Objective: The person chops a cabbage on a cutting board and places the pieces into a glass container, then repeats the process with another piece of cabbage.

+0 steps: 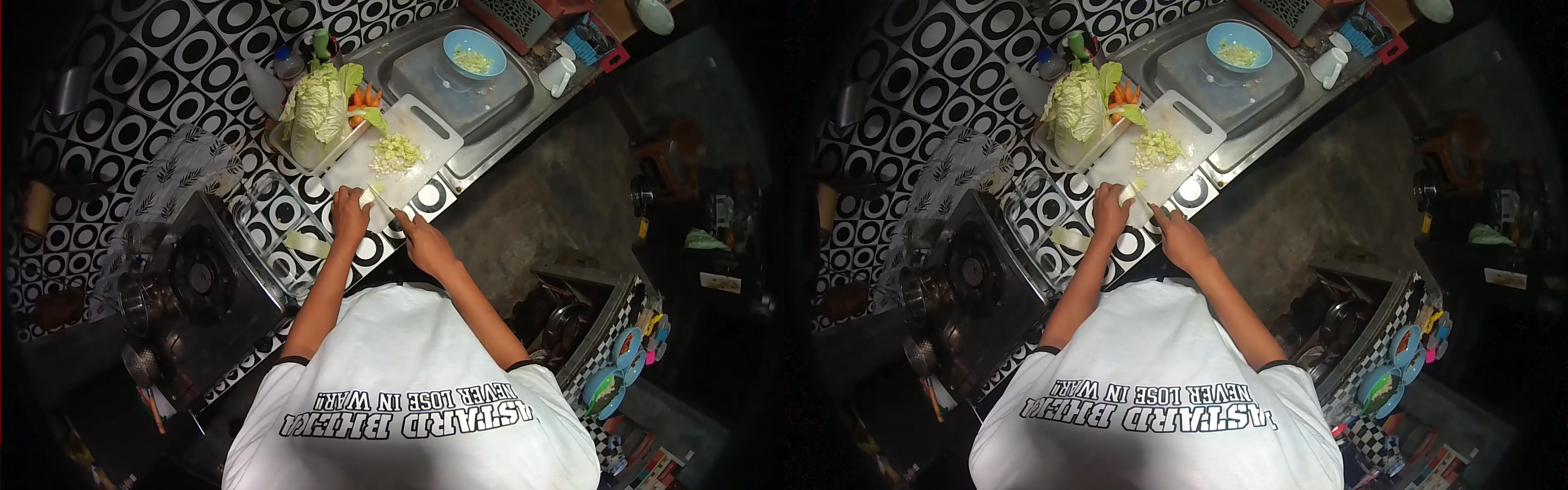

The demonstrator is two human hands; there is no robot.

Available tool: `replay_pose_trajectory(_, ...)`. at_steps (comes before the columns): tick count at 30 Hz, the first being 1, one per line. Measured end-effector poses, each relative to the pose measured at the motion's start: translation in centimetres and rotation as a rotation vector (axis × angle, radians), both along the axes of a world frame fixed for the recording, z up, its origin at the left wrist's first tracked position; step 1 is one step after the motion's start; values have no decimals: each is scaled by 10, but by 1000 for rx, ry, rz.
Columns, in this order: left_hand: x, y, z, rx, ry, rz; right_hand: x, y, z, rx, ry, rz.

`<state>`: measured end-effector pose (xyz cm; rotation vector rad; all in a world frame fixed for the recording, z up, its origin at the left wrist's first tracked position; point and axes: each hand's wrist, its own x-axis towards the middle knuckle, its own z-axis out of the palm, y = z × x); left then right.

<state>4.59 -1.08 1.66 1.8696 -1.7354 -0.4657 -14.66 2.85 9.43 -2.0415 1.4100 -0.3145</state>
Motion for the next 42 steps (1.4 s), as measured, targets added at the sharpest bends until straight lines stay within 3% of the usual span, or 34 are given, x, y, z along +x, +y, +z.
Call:
replay_pose_trajectory(22, 1, -3, 4, -16, -39, -19, 15, 7, 1, 44, 86, -8)
replay_pose_trajectory(42, 6, 1, 0, 5, -136, 3, 29, -10, 17, -32, 162, 122)
